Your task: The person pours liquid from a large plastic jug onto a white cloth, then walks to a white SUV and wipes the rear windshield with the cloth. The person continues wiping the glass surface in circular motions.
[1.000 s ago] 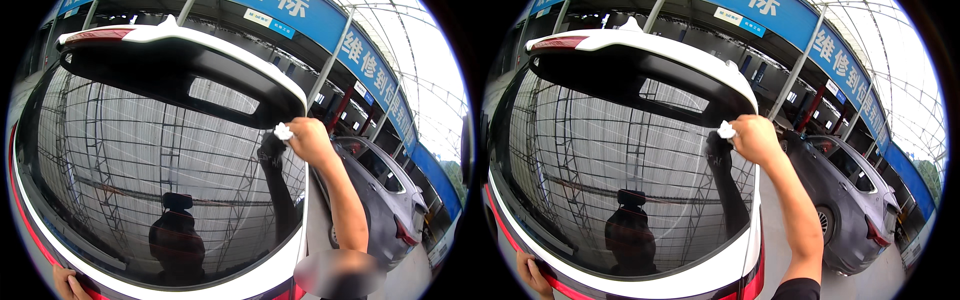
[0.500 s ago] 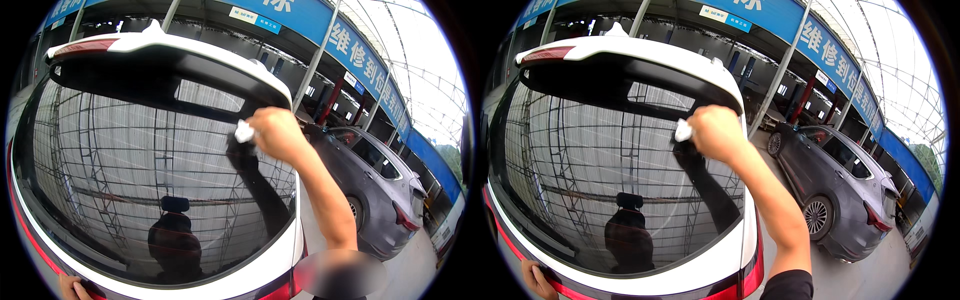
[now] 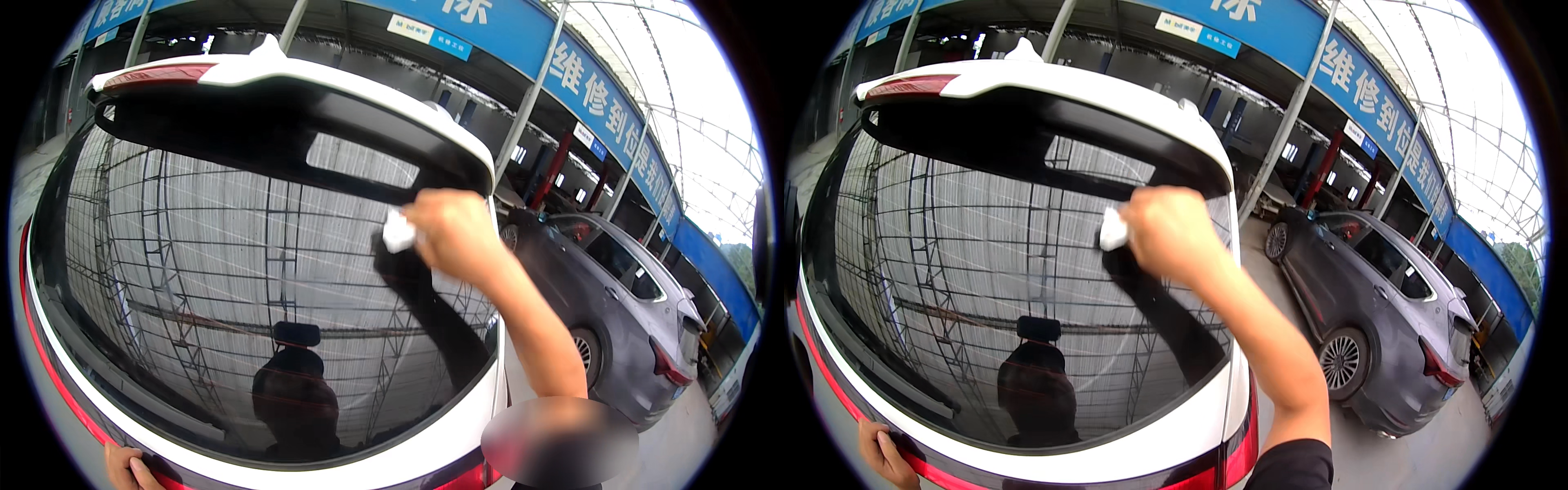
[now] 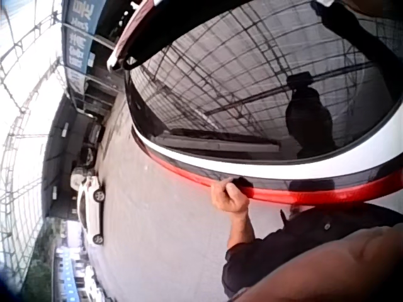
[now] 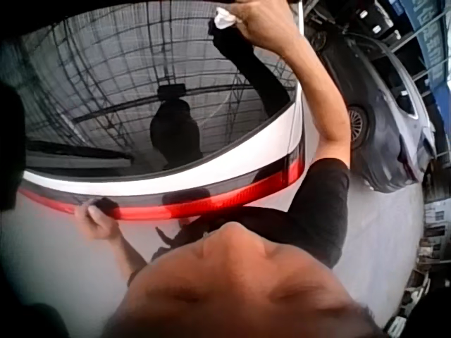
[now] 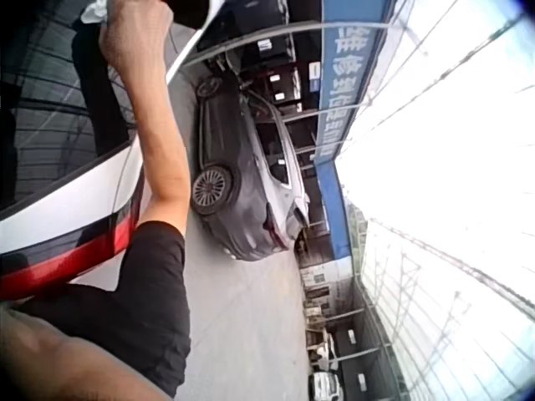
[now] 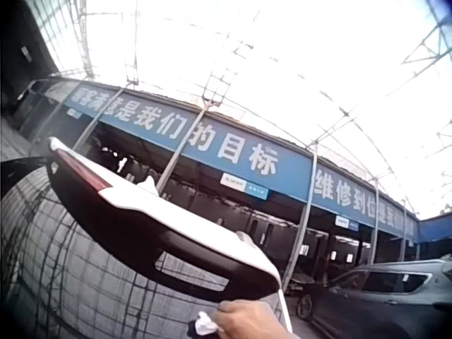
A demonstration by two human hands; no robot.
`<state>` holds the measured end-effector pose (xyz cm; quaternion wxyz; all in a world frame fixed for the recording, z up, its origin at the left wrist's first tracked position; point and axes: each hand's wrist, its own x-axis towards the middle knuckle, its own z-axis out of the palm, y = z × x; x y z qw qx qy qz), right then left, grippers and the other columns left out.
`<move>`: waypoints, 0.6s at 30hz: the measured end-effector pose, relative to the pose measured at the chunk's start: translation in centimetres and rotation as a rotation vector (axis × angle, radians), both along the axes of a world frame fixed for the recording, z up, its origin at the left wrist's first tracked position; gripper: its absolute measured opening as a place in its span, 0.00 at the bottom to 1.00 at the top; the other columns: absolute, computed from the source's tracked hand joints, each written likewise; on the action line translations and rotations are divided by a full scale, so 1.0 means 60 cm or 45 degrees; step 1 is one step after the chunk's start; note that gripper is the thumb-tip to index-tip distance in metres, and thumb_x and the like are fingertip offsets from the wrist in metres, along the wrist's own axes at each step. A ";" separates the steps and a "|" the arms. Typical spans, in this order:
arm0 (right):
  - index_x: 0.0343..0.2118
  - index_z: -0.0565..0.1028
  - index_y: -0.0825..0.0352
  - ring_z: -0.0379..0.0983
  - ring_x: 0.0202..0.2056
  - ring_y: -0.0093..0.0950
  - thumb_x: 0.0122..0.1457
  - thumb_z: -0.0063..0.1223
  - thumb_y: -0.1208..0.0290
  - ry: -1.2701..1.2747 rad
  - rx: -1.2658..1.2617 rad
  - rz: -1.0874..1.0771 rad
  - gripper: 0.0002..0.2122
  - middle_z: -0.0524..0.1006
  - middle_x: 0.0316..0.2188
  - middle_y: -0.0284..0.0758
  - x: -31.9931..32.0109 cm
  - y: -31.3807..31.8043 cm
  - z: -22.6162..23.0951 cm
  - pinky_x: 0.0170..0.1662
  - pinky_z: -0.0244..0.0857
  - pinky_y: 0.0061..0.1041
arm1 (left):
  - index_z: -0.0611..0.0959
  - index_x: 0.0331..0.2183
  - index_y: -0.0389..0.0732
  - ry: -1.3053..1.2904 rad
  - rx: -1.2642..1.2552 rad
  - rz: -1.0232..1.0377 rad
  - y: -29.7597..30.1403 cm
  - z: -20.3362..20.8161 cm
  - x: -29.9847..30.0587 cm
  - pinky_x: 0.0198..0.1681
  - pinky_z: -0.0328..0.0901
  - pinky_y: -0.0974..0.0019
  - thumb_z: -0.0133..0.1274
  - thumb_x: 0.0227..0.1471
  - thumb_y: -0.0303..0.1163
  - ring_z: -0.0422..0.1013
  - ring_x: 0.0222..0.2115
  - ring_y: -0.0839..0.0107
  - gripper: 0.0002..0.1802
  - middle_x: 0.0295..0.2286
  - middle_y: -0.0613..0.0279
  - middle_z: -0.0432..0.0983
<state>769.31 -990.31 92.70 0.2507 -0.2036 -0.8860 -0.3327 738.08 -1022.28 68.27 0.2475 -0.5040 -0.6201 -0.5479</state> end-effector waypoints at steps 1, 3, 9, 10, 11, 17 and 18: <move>0.27 0.81 0.66 0.75 0.26 0.40 0.41 0.58 0.77 -0.091 -0.045 -0.010 0.07 0.75 0.22 0.38 0.007 -0.044 -0.019 0.31 0.69 0.34 | 0.79 0.28 0.34 0.001 -0.001 -0.005 -0.001 -0.006 0.005 0.30 0.66 0.63 0.48 0.57 0.31 0.69 0.23 0.62 0.11 0.24 0.56 0.74; 0.27 0.81 0.63 0.77 0.27 0.37 0.41 0.57 0.76 0.070 -0.032 0.052 0.08 0.76 0.21 0.36 0.024 0.012 -0.006 0.30 0.71 0.35 | 0.79 0.28 0.34 -0.044 -0.005 0.000 0.005 -0.008 0.014 0.30 0.66 0.63 0.48 0.57 0.31 0.69 0.24 0.62 0.11 0.24 0.56 0.74; 0.25 0.80 0.64 0.75 0.26 0.40 0.41 0.57 0.77 0.133 -0.038 0.120 0.06 0.75 0.22 0.37 0.020 -0.002 -0.021 0.31 0.71 0.37 | 0.79 0.28 0.33 -0.029 -0.030 -0.014 0.005 -0.002 0.009 0.31 0.67 0.63 0.48 0.57 0.31 0.70 0.24 0.62 0.11 0.24 0.55 0.74; 0.24 0.79 0.64 0.75 0.27 0.41 0.40 0.57 0.77 0.147 -0.101 0.157 0.06 0.75 0.22 0.37 0.026 -0.016 -0.026 0.31 0.70 0.37 | 0.79 0.28 0.33 -0.028 -0.019 0.029 0.006 0.003 0.015 0.31 0.67 0.63 0.48 0.57 0.31 0.70 0.24 0.62 0.11 0.24 0.55 0.74; 0.22 0.78 0.65 0.75 0.26 0.42 0.41 0.56 0.76 0.172 0.006 0.004 0.03 0.75 0.22 0.38 0.046 0.020 -0.003 0.30 0.70 0.38 | 0.79 0.28 0.33 -0.020 -0.028 0.006 0.017 0.009 0.015 0.30 0.67 0.63 0.48 0.57 0.31 0.70 0.24 0.62 0.11 0.24 0.55 0.74; 0.25 0.78 0.64 0.76 0.28 0.40 0.43 0.58 0.74 0.098 -0.100 0.037 0.05 0.76 0.23 0.37 0.040 -0.040 -0.045 0.31 0.70 0.37 | 0.79 0.27 0.34 -0.033 0.003 0.022 0.000 -0.001 0.012 0.30 0.66 0.62 0.49 0.57 0.32 0.70 0.23 0.60 0.11 0.23 0.55 0.74; 0.27 0.78 0.64 0.77 0.29 0.39 0.43 0.58 0.75 0.200 -0.175 0.057 0.06 0.77 0.24 0.36 0.076 -0.030 -0.049 0.31 0.70 0.37 | 0.79 0.27 0.34 -0.035 0.005 0.014 0.003 -0.001 0.016 0.29 0.66 0.62 0.49 0.56 0.32 0.70 0.23 0.60 0.11 0.23 0.55 0.74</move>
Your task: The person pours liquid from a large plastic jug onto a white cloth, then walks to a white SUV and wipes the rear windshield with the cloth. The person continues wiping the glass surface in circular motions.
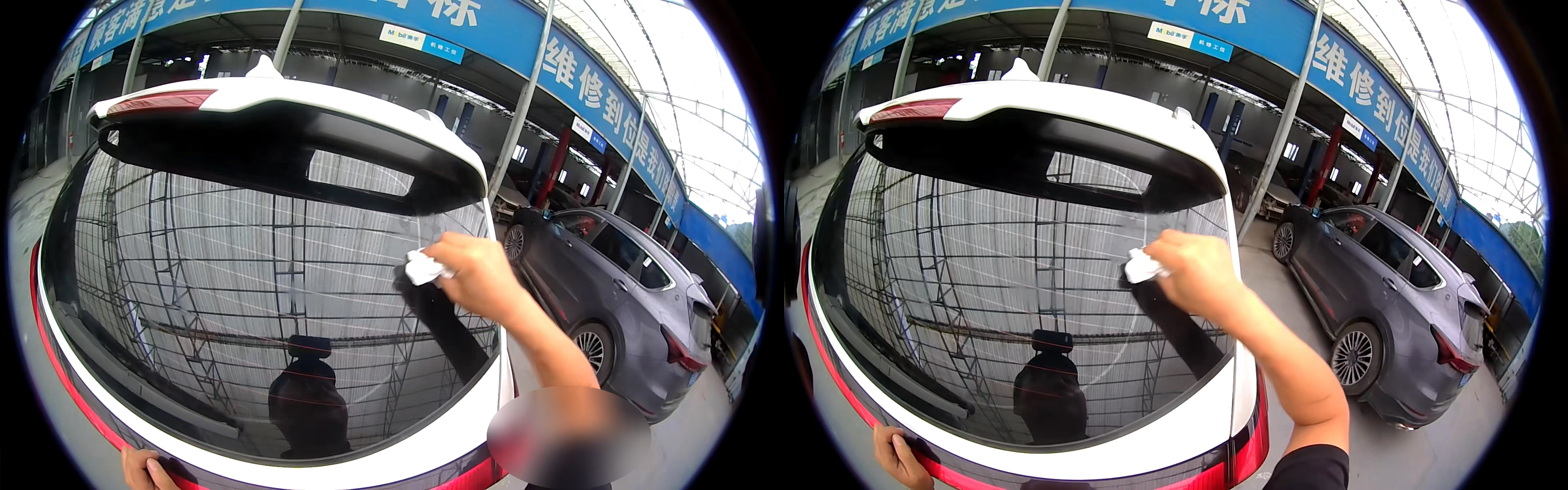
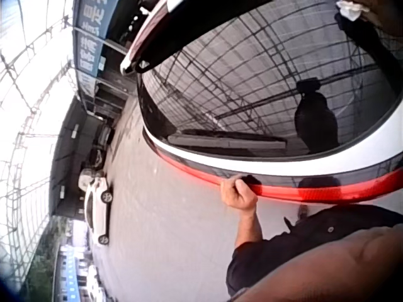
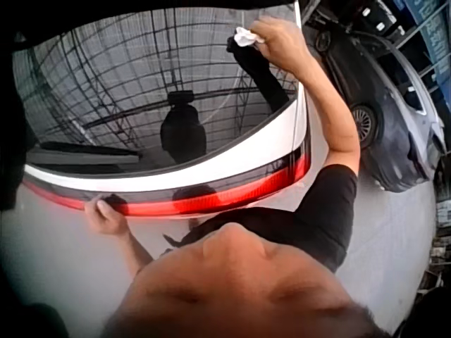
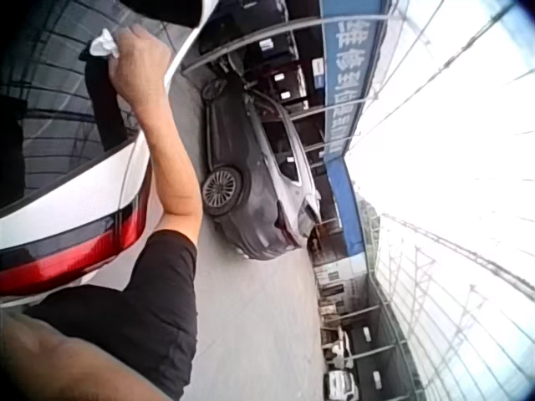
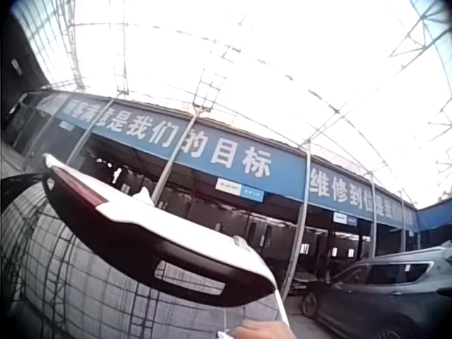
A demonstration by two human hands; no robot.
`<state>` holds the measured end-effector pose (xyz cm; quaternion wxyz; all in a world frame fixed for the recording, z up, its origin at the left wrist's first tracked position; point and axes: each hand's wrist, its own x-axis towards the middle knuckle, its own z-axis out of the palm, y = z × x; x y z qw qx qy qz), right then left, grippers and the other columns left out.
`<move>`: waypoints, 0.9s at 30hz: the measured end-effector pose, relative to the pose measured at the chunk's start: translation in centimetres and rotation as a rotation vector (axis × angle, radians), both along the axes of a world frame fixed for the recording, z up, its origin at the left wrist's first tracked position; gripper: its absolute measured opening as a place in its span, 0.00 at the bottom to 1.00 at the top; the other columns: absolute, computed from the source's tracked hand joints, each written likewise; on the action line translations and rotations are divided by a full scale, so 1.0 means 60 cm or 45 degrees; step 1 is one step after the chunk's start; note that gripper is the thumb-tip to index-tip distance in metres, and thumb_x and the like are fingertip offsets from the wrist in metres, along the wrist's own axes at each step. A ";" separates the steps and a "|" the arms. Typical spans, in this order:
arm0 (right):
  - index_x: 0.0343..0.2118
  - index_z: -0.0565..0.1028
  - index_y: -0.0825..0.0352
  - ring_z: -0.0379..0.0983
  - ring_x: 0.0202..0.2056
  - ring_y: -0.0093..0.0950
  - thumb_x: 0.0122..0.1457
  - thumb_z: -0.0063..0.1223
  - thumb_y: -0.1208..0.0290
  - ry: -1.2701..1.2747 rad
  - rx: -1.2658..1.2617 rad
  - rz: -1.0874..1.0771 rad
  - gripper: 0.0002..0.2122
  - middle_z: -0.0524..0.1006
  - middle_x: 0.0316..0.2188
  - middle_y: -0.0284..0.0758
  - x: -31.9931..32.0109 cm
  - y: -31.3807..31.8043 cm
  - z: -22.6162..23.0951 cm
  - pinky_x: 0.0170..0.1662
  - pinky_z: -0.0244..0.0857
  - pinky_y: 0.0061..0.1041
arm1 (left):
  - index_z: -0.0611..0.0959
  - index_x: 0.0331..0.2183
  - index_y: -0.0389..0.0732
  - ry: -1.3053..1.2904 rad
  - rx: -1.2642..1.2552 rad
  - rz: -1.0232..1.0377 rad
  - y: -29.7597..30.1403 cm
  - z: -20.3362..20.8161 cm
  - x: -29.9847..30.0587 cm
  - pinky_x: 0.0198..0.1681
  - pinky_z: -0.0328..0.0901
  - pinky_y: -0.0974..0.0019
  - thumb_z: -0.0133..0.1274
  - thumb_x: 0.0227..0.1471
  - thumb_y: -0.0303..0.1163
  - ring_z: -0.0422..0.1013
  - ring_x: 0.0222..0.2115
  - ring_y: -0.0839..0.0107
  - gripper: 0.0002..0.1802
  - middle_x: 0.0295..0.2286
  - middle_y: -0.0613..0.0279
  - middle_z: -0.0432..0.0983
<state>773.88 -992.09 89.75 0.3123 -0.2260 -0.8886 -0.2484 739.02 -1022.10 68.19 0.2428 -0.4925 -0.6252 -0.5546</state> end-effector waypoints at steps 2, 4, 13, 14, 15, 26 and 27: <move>0.30 0.78 0.65 0.76 0.31 0.42 0.42 0.60 0.77 -0.023 -0.002 -0.389 0.09 0.78 0.25 0.40 0.069 0.032 0.043 0.34 0.70 0.36 | 0.79 0.27 0.34 0.003 0.009 -0.059 0.016 0.003 -0.004 0.29 0.66 0.62 0.49 0.57 0.32 0.70 0.23 0.60 0.11 0.23 0.55 0.74; 0.30 0.78 0.66 0.77 0.32 0.43 0.44 0.59 0.75 -0.134 -0.077 -0.559 0.08 0.78 0.24 0.43 0.071 0.039 0.073 0.36 0.70 0.38 | 0.78 0.27 0.34 0.018 0.025 -0.052 0.025 0.005 -0.001 0.29 0.66 0.61 0.49 0.57 0.32 0.70 0.23 0.60 0.12 0.23 0.54 0.74; 0.29 0.78 0.62 0.78 0.31 0.42 0.46 0.59 0.71 -0.084 -0.472 -0.269 0.06 0.79 0.25 0.42 0.044 0.004 0.057 0.36 0.70 0.39 | 0.79 0.26 0.34 0.024 0.016 0.063 0.012 -0.008 -0.007 0.28 0.66 0.61 0.48 0.56 0.32 0.69 0.22 0.62 0.12 0.22 0.55 0.74; 0.29 0.77 0.63 0.77 0.30 0.43 0.46 0.58 0.73 -0.116 -0.386 -0.201 0.06 0.78 0.23 0.42 0.039 0.010 0.052 0.35 0.69 0.39 | 0.79 0.26 0.34 0.007 -0.001 0.056 0.017 -0.009 -0.007 0.29 0.66 0.62 0.48 0.56 0.32 0.69 0.22 0.62 0.12 0.22 0.55 0.74; 0.30 0.76 0.64 0.76 0.28 0.44 0.46 0.57 0.74 -0.147 -0.300 -0.128 0.06 0.77 0.22 0.43 0.021 0.017 0.048 0.33 0.68 0.39 | 0.79 0.26 0.34 -0.008 -0.019 0.053 0.020 -0.010 -0.008 0.29 0.66 0.62 0.48 0.56 0.32 0.69 0.22 0.63 0.12 0.22 0.55 0.74; 0.22 0.79 0.64 0.77 0.28 0.43 0.37 0.54 0.79 -0.358 -0.168 -0.377 0.06 0.77 0.19 0.43 -0.004 0.023 0.080 0.33 0.72 0.37 | 0.79 0.27 0.35 -0.065 0.009 -0.017 0.022 -0.019 -0.008 0.29 0.66 0.64 0.49 0.58 0.35 0.68 0.22 0.66 0.14 0.22 0.59 0.74; 0.22 0.79 0.64 0.77 0.28 0.43 0.37 0.55 0.79 -0.351 -0.215 -0.459 0.06 0.77 0.20 0.43 -0.001 0.039 0.092 0.33 0.72 0.37 | 0.79 0.27 0.35 -0.046 0.026 0.000 0.027 -0.017 -0.007 0.28 0.65 0.64 0.49 0.58 0.35 0.68 0.22 0.66 0.14 0.21 0.59 0.74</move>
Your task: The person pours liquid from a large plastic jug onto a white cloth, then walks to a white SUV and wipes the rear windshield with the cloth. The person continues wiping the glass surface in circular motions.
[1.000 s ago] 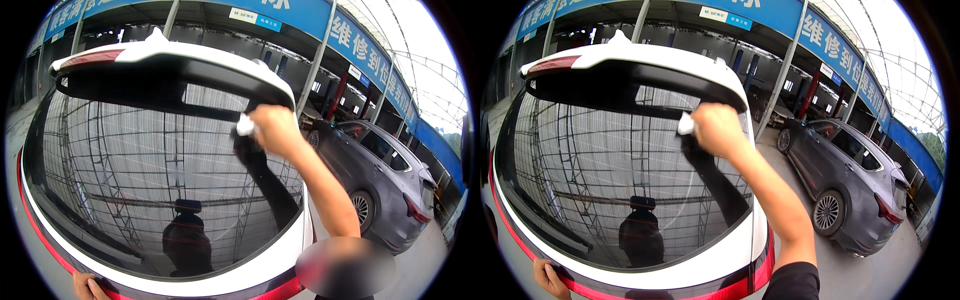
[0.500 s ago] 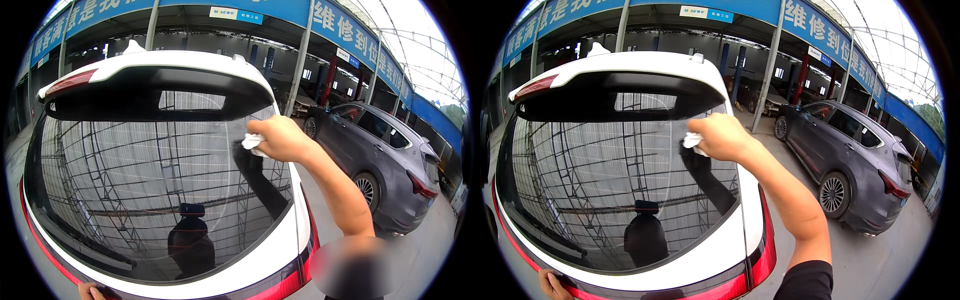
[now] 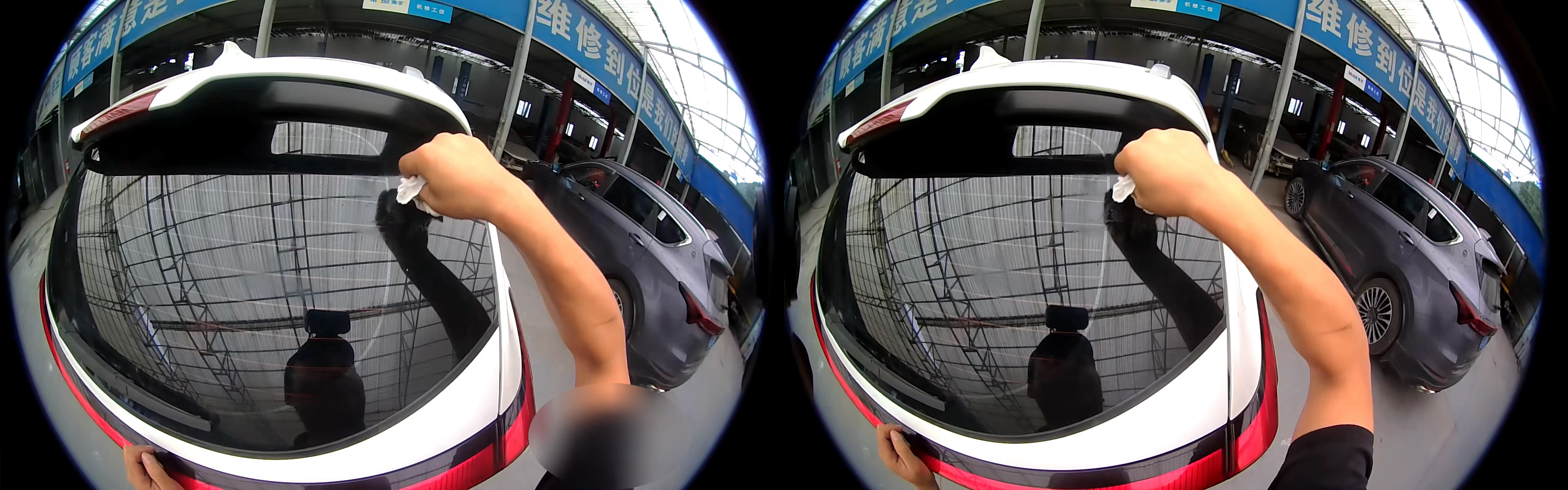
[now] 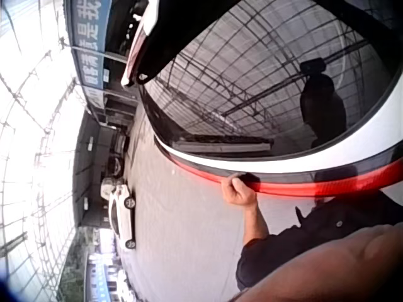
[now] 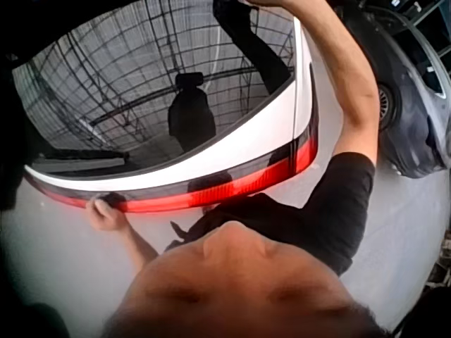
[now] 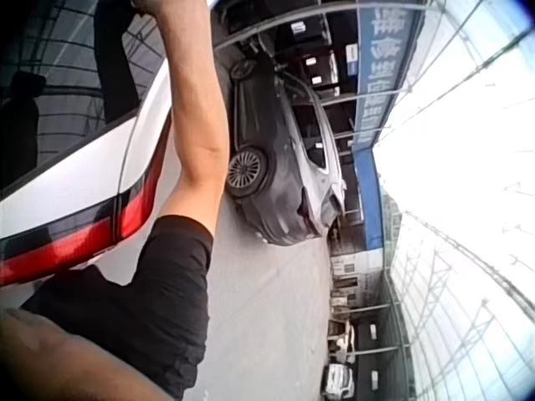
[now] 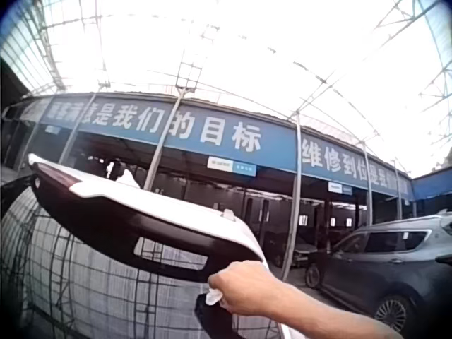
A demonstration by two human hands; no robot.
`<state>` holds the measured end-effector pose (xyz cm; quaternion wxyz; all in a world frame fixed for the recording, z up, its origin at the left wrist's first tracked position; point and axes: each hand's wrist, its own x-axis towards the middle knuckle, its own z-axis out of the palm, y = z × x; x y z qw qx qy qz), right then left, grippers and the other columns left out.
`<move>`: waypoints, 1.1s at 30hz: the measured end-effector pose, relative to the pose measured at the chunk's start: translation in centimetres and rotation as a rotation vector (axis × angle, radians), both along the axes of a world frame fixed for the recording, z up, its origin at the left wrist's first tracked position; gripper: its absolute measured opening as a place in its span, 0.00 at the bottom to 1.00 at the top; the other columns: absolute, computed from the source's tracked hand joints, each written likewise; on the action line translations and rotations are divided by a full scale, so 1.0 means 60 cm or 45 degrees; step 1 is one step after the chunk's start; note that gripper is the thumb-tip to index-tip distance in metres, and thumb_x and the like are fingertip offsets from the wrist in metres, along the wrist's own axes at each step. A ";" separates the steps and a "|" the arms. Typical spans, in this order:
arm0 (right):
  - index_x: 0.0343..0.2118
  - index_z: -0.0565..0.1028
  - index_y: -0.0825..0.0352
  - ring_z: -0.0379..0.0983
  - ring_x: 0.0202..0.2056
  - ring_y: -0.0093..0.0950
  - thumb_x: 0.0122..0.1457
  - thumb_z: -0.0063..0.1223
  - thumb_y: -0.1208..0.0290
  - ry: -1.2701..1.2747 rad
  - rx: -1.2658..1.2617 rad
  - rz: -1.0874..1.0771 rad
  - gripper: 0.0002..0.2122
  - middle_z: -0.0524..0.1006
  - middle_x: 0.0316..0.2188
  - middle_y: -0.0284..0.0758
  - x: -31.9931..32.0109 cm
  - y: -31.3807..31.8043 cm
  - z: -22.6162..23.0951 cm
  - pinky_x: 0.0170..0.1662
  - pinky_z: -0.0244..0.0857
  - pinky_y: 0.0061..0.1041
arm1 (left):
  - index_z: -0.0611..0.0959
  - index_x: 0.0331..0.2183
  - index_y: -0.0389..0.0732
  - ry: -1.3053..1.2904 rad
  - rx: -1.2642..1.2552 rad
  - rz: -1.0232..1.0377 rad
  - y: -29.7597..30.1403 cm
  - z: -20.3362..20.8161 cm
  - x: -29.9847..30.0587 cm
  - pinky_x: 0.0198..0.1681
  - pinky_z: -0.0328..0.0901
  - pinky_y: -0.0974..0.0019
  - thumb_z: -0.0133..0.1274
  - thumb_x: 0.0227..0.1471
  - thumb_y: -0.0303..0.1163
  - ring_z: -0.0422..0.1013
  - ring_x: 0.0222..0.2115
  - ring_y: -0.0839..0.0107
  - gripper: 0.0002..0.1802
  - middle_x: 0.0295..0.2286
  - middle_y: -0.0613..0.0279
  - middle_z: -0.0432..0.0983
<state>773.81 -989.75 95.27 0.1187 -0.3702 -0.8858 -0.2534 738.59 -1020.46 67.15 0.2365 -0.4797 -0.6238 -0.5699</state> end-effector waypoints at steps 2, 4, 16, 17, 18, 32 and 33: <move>0.21 0.79 0.63 0.78 0.28 0.41 0.37 0.57 0.77 -0.206 0.131 0.130 0.05 0.78 0.20 0.41 -0.023 -0.048 -0.032 0.33 0.72 0.37 | 0.79 0.26 0.35 -0.022 0.007 -0.021 -0.011 -0.016 -0.007 0.29 0.66 0.64 0.49 0.57 0.34 0.68 0.23 0.66 0.13 0.23 0.59 0.74; 0.21 0.77 0.64 0.77 0.25 0.41 0.40 0.57 0.76 -0.138 0.148 0.200 0.03 0.76 0.17 0.41 -0.024 -0.029 -0.015 0.31 0.70 0.37 | 0.79 0.26 0.36 -0.014 -0.026 0.025 -0.016 0.000 0.001 0.30 0.66 0.63 0.49 0.57 0.34 0.69 0.23 0.65 0.13 0.23 0.59 0.75; 0.20 0.78 0.64 0.77 0.26 0.41 0.38 0.57 0.76 -0.246 0.154 0.115 0.03 0.76 0.17 0.41 -0.036 -0.029 0.000 0.31 0.70 0.38 | 0.71 0.27 0.35 -0.155 0.066 -0.015 -0.007 -0.047 -0.033 0.24 0.45 0.74 0.40 0.60 0.27 0.51 0.21 0.82 0.11 0.21 0.70 0.56; 0.21 0.78 0.63 0.76 0.26 0.41 0.38 0.57 0.75 -0.258 0.143 -0.078 0.04 0.76 0.17 0.41 -0.030 -0.009 0.034 0.32 0.70 0.39 | 0.71 0.27 0.35 -0.195 0.046 -0.024 -0.006 -0.053 -0.039 0.25 0.45 0.74 0.39 0.60 0.27 0.50 0.21 0.82 0.10 0.22 0.69 0.56; 0.19 0.78 0.63 0.78 0.28 0.41 0.35 0.57 0.77 -0.255 0.236 -0.042 0.04 0.78 0.20 0.41 -0.020 -0.010 0.023 0.33 0.73 0.36 | 0.71 0.27 0.35 -0.170 0.042 -0.071 -0.008 -0.052 -0.047 0.25 0.45 0.74 0.39 0.60 0.27 0.51 0.21 0.81 0.10 0.22 0.69 0.56; 0.30 0.72 0.68 0.75 0.30 0.46 0.50 0.58 0.67 0.239 0.041 0.237 0.10 0.77 0.24 0.44 0.038 -0.011 -0.051 0.33 0.67 0.43 | 0.73 0.26 0.35 -0.017 0.028 -0.018 -0.012 -0.030 -0.030 0.27 0.54 0.69 0.42 0.59 0.28 0.59 0.23 0.74 0.11 0.23 0.63 0.63; 0.29 0.71 0.67 0.74 0.29 0.47 0.51 0.58 0.67 0.252 0.021 0.345 0.10 0.76 0.23 0.44 0.034 -0.036 -0.078 0.33 0.67 0.43 | 0.76 0.27 0.34 0.017 0.015 0.006 -0.017 -0.009 -0.014 0.28 0.60 0.65 0.45 0.59 0.31 0.64 0.23 0.69 0.12 0.23 0.60 0.68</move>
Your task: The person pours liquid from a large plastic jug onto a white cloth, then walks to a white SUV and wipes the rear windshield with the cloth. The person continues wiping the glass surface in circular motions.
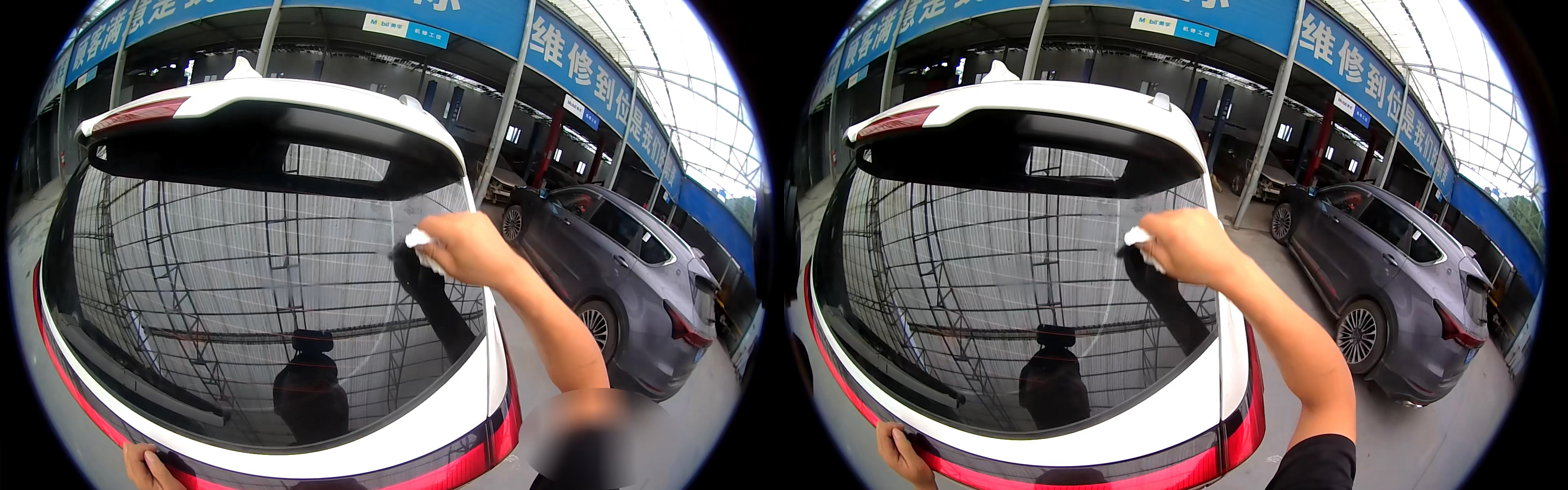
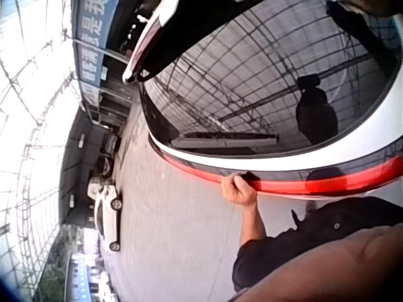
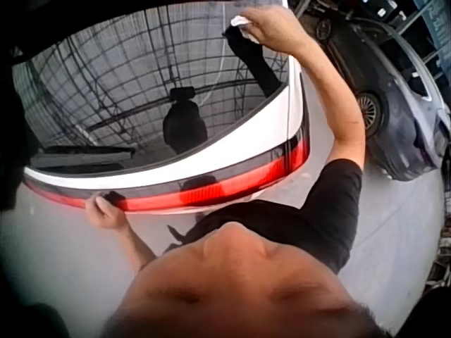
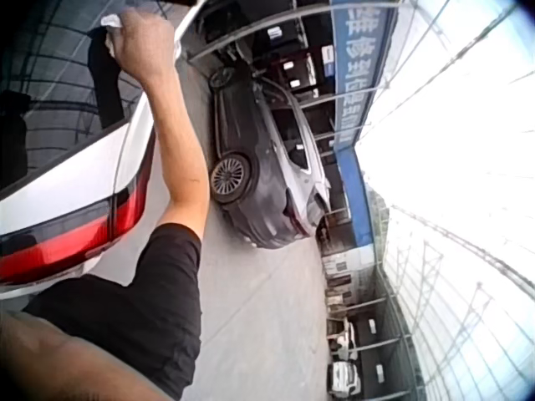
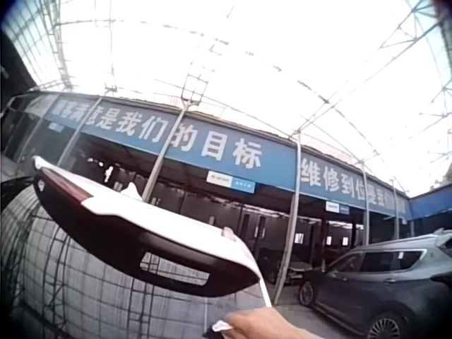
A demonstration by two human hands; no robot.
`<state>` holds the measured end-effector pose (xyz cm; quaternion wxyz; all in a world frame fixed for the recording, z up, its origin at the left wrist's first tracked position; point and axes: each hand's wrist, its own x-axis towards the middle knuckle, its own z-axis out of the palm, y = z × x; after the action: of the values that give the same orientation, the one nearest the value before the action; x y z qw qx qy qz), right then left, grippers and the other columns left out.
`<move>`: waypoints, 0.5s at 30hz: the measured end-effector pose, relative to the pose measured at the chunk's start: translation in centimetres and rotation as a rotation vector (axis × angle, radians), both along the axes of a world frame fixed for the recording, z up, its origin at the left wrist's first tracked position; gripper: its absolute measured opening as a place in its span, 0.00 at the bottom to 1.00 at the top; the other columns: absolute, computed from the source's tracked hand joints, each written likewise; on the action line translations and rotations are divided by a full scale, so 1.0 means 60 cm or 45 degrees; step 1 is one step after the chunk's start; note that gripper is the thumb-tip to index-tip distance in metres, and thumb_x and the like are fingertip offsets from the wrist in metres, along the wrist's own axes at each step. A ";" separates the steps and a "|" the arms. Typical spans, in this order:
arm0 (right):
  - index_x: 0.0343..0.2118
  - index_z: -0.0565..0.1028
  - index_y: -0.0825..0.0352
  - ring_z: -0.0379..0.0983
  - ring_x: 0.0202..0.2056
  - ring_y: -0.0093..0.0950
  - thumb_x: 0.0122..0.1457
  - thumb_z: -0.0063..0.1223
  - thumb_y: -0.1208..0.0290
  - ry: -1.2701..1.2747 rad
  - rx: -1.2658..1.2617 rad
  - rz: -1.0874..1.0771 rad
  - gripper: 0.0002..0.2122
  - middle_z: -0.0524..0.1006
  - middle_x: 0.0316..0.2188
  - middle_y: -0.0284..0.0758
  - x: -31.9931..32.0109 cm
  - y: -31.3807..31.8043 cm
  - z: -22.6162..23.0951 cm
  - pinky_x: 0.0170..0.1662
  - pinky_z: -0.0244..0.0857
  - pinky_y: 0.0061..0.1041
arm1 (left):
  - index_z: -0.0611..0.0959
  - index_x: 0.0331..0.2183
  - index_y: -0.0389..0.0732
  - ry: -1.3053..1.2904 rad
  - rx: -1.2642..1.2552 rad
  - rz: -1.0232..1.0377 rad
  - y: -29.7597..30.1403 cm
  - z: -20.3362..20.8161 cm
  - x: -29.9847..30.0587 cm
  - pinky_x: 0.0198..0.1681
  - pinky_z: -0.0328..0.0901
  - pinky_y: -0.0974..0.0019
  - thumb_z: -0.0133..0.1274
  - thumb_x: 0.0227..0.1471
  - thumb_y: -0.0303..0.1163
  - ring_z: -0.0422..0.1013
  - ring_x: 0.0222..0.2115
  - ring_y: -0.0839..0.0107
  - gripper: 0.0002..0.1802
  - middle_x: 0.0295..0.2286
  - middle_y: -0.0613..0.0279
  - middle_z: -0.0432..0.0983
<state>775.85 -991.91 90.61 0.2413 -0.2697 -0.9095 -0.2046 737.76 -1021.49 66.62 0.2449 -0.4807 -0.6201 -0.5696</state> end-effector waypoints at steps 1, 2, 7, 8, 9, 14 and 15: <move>0.28 0.71 0.67 0.74 0.29 0.47 0.52 0.58 0.67 -0.002 -0.009 0.087 0.10 0.76 0.22 0.44 0.005 -0.020 -0.014 0.32 0.67 0.43 | 0.78 0.27 0.34 0.023 -0.011 0.002 0.002 0.015 0.011 0.29 0.66 0.62 0.48 0.58 0.34 0.69 0.23 0.63 0.13 0.23 0.57 0.74; 0.28 0.70 0.67 0.74 0.28 0.47 0.52 0.57 0.67 0.039 0.004 0.025 0.10 0.76 0.22 0.44 0.010 -0.017 -0.011 0.32 0.67 0.43 | 0.78 0.27 0.34 0.042 -0.020 -0.015 0.006 0.020 0.012 0.29 0.66 0.62 0.47 0.58 0.33 0.69 0.23 0.63 0.13 0.22 0.56 0.74; 0.25 0.72 0.66 0.75 0.28 0.47 0.50 0.57 0.70 0.148 -0.033 -0.175 0.07 0.75 0.19 0.45 0.022 0.043 0.037 0.32 0.68 0.42 | 0.78 0.27 0.34 0.026 -0.020 -0.042 0.011 0.013 0.005 0.28 0.65 0.63 0.47 0.57 0.32 0.69 0.22 0.63 0.12 0.22 0.57 0.74; 0.26 0.74 0.67 0.75 0.27 0.46 0.49 0.57 0.71 0.085 -0.059 -0.101 0.06 0.75 0.19 0.45 0.010 0.030 0.030 0.33 0.68 0.42 | 0.78 0.27 0.34 -0.001 -0.021 -0.029 0.006 0.006 0.004 0.28 0.66 0.63 0.47 0.57 0.32 0.69 0.22 0.63 0.12 0.22 0.57 0.74; 0.29 0.76 0.66 0.75 0.27 0.45 0.48 0.57 0.72 -0.089 0.000 -0.057 0.06 0.76 0.20 0.44 -0.003 0.002 0.010 0.33 0.69 0.42 | 0.78 0.27 0.34 -0.030 -0.023 -0.017 0.002 0.003 0.003 0.28 0.66 0.63 0.47 0.57 0.32 0.69 0.22 0.63 0.12 0.22 0.57 0.74; 0.28 0.76 0.63 0.75 0.24 0.43 0.48 0.57 0.69 -0.049 0.184 -0.211 0.06 0.75 0.18 0.41 0.005 0.040 0.044 0.29 0.68 0.39 | 0.78 0.26 0.35 0.168 0.008 0.068 0.012 0.021 0.018 0.26 0.65 0.67 0.47 0.58 0.31 0.68 0.21 0.68 0.12 0.21 0.59 0.73; 0.26 0.76 0.63 0.75 0.24 0.43 0.48 0.57 0.70 -0.075 0.167 -0.204 0.05 0.74 0.17 0.40 0.006 0.016 0.009 0.29 0.68 0.39 | 0.77 0.27 0.35 0.075 0.004 0.000 0.007 0.009 0.006 0.25 0.65 0.67 0.46 0.59 0.32 0.68 0.20 0.69 0.12 0.21 0.59 0.73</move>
<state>776.24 -990.93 91.13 0.2147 -0.3189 -0.8764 -0.2901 738.13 -1021.06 67.16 0.2637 -0.4968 -0.6118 -0.5562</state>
